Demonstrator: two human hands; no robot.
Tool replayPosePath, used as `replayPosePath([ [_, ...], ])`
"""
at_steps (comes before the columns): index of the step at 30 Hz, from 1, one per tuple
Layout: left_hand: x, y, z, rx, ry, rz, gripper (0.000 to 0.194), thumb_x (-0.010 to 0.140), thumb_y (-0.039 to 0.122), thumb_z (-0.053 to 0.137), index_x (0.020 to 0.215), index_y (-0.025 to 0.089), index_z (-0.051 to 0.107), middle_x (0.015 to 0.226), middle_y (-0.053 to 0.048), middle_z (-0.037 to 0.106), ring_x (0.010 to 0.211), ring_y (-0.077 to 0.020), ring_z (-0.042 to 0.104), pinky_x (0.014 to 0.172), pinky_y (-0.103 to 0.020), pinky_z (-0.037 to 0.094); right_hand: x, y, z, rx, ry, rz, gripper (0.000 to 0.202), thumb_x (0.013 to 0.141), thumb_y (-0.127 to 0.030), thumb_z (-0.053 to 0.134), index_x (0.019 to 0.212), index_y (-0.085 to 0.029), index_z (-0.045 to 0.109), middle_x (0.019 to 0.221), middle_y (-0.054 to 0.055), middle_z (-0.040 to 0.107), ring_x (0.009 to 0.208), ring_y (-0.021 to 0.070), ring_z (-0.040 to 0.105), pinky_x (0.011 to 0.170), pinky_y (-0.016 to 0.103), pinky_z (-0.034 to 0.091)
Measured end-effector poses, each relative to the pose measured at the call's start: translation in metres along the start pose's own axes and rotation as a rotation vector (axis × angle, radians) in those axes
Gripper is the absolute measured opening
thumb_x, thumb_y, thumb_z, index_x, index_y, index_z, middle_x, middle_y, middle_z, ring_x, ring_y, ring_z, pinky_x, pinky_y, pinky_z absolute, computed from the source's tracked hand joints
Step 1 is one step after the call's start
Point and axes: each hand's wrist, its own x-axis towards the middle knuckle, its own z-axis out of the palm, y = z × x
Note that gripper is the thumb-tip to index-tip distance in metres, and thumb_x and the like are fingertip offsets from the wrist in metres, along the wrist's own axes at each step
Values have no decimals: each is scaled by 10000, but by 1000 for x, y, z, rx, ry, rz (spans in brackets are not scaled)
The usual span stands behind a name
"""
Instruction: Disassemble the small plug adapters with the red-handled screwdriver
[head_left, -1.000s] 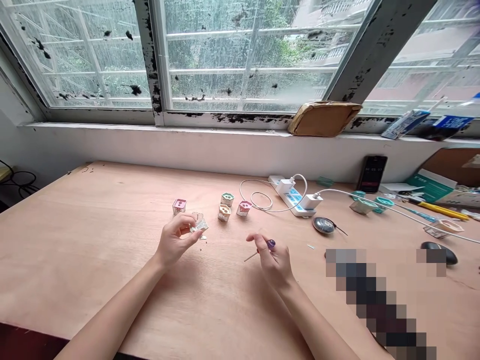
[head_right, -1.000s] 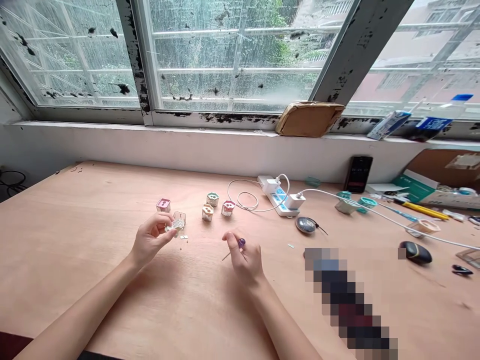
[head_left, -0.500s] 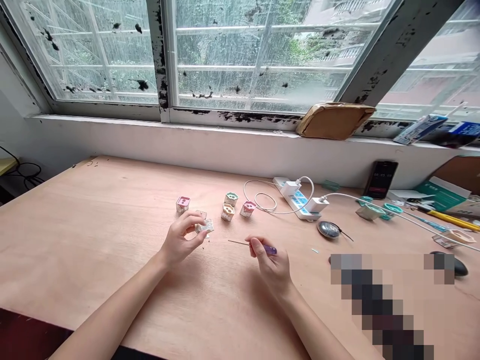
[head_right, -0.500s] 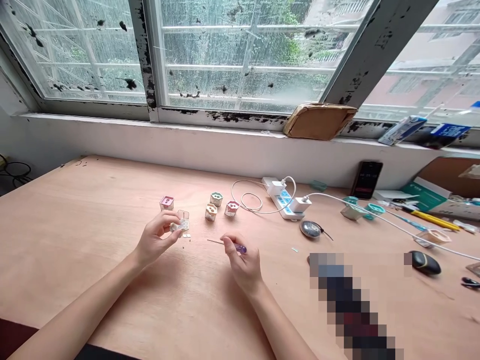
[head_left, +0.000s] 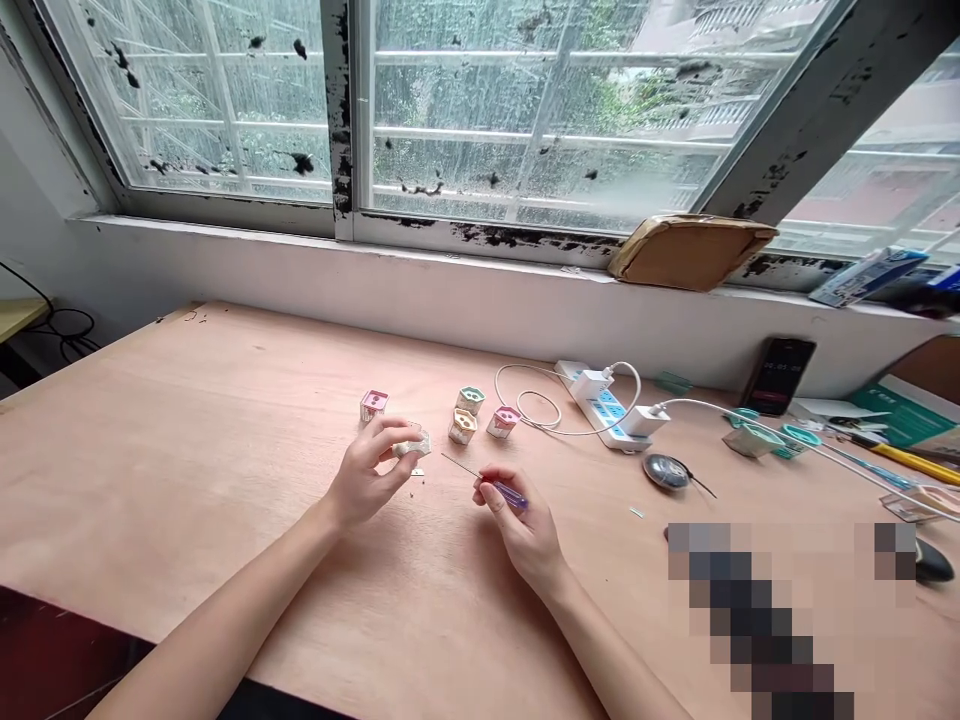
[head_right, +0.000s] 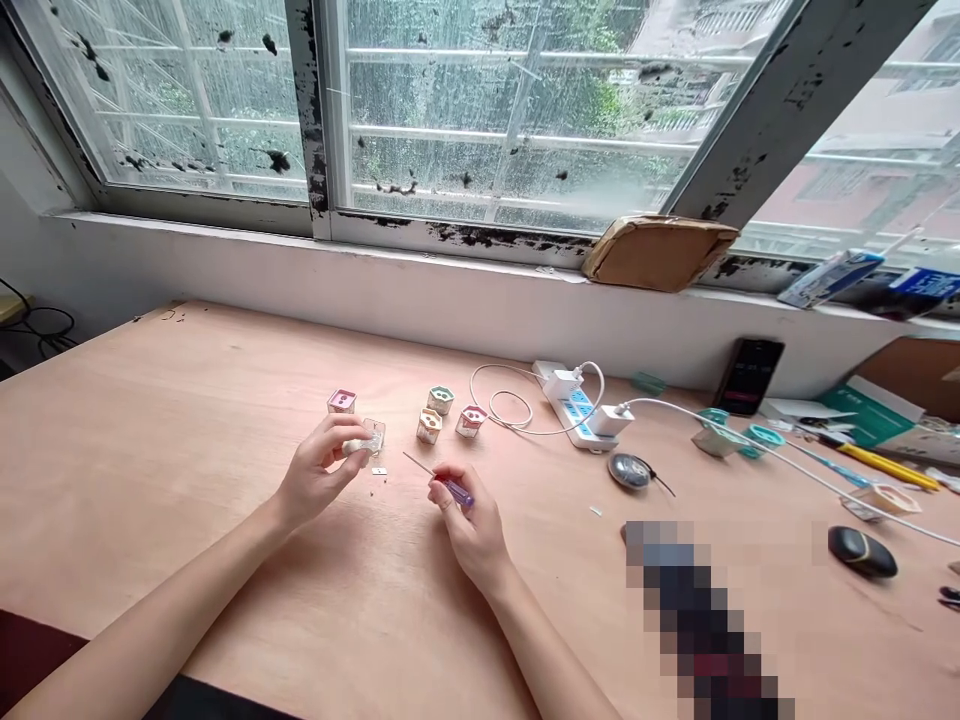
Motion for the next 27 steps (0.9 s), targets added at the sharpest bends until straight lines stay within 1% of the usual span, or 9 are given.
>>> replayPosePath([
  [5,-1,-2,0,5,27,31,220,985,195,574,1159,245,699,1158,-84,548,1075,-168,621,777,-249,627,0,-1,0,1,23,32,415,881,-604,668,978,-202,633,813,42,651,723,187,653,690,313,557],
  [8,-1,-1,1,20,68,51,206,992,211,570,1143,240,707,1129,-79,553,1037,-160,626,763,-242,624,-1,-1,1,5,23,41,427,868,-615,678,966,-201,639,816,41,653,721,184,656,690,310,561],
  [12,-1,2,1,38,110,39,185,1000,232,561,1110,223,710,1082,-75,563,979,-153,634,730,-235,617,-1,-4,2,18,29,62,437,850,-617,699,954,-196,646,811,41,661,712,181,665,680,303,567],
  [16,-1,1,1,34,132,5,188,997,283,564,1101,209,703,1106,-88,576,1021,-176,642,762,-264,635,-1,-4,5,64,33,96,453,813,-619,740,936,-192,653,837,72,720,721,197,695,700,325,589],
  [20,-3,-1,2,29,136,-24,170,977,284,593,1081,198,696,1157,-101,580,1064,-191,642,769,-264,638,-2,2,8,72,20,114,457,789,-612,767,928,-181,700,856,104,765,741,224,728,718,347,600],
  [24,-3,-1,4,-11,140,-30,117,951,254,625,1027,188,685,1139,-100,583,1069,-193,644,770,-261,638,-1,8,10,20,4,112,452,775,-598,780,952,-183,759,849,101,780,796,247,743,756,361,600],
  [27,-2,-1,6,-40,150,-24,94,936,253,645,995,182,664,1112,-94,590,1049,-187,649,772,-265,640,0,10,11,-3,-15,121,446,758,-594,791,945,-189,784,888,101,790,783,238,740,738,349,605],
])
